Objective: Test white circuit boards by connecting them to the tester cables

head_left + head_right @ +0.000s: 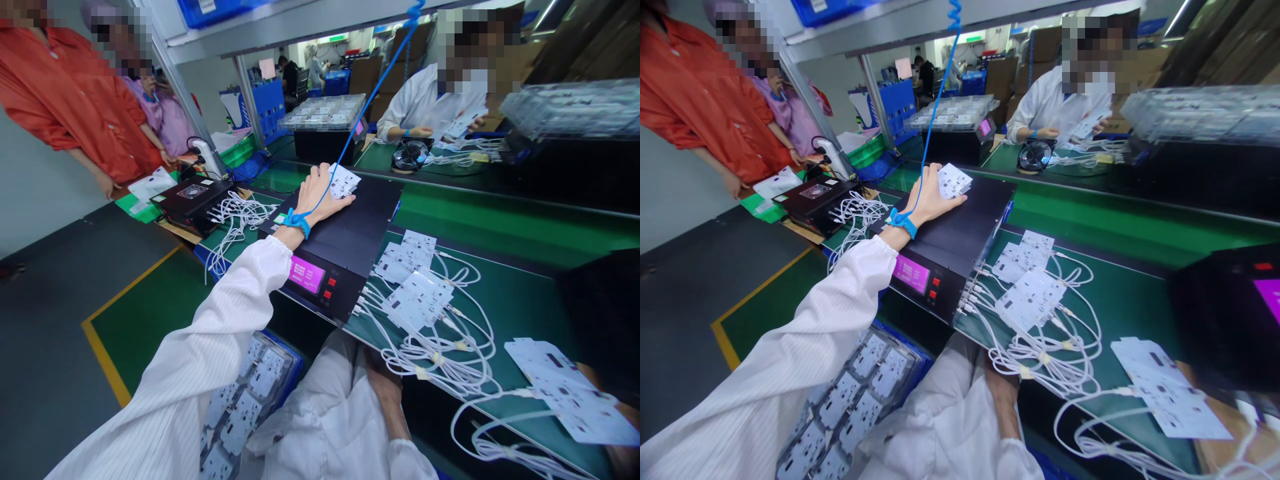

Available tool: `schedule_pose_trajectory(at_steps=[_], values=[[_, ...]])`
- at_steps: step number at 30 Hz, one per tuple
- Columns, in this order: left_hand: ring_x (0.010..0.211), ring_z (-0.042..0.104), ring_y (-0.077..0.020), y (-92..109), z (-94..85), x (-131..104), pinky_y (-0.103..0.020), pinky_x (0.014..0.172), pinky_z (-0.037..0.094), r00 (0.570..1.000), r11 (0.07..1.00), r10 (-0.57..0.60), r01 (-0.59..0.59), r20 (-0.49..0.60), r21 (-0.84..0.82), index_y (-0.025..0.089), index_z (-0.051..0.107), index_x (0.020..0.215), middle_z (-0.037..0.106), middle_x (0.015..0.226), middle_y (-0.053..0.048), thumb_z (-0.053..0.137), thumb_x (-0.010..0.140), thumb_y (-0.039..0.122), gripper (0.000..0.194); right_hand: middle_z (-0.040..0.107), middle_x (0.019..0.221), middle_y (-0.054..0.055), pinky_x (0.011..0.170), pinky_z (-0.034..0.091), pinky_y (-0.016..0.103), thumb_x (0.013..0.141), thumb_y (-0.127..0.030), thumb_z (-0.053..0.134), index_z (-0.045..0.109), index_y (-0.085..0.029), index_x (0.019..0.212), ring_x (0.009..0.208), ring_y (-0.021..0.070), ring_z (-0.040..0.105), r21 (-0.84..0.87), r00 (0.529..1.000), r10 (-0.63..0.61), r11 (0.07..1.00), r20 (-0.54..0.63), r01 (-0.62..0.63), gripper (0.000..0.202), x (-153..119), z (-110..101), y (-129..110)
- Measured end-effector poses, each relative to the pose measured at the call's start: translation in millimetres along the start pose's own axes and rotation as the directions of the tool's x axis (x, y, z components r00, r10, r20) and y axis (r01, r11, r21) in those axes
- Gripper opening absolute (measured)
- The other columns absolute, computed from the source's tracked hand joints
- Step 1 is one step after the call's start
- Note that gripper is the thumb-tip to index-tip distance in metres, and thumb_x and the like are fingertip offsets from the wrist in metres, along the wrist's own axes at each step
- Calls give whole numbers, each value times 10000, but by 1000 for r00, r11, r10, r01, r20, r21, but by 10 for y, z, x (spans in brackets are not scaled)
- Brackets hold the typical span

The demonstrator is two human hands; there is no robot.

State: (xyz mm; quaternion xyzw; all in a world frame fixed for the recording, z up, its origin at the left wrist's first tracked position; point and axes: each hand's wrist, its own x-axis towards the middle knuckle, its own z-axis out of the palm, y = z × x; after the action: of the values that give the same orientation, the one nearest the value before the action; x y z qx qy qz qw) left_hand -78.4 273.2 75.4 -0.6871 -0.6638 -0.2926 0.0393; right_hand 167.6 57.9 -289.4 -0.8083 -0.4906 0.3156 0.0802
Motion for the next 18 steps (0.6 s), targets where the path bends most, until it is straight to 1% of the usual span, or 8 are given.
schedule_pose_trajectory(at_steps=[6, 9, 13, 18], values=[[1318, 579, -342, 0, 6, -2, -415, 1091, 478, 1000, 1000, 2, -2, -8, 1, 174, 449, 1441, 534, 1414, -183, 845, 816, 482, 801, 546, 1579, 160, 1244, 379, 483, 980, -518, 560, 619, -174, 1459, 1516, 347, 457, 15, 1000, 19, 1000, 12, -20, 593, -24, -27, -32], [1311, 584, -337, -1, 6, -1, -408, 1094, 479, 1000, 1000, 1, -1, -5, 5, 176, 452, 1436, 545, 1403, -177, 844, 817, 485, 795, 571, 1558, 150, 1254, 369, 460, 983, -526, 555, 627, -171, 1446, 1502, 333, 478, 23, 999, 21, 999, 27, -22, 589, -23, -33, -27], [1306, 587, -343, 0, 2, -1, -416, 1090, 485, 1000, 1000, 3, -3, -8, 12, 155, 450, 1435, 547, 1403, -186, 844, 816, 492, 807, 584, 1549, 126, 1260, 356, 453, 972, -501, 568, 655, -199, 1412, 1498, 330, 483, 32, 999, 9, 999, 36, -10, 540, -15, -30, -13], [1307, 590, -338, 4, -3, -5, -410, 1085, 487, 1000, 1000, 1, -1, -5, 16, 164, 457, 1423, 547, 1409, -183, 840, 820, 497, 789, 573, 1554, 152, 1229, 394, 478, 978, -516, 535, 642, -199, 1433, 1478, 346, 505, 43, 1000, 20, 999, 19, -21, 565, -7, -7, 7]])
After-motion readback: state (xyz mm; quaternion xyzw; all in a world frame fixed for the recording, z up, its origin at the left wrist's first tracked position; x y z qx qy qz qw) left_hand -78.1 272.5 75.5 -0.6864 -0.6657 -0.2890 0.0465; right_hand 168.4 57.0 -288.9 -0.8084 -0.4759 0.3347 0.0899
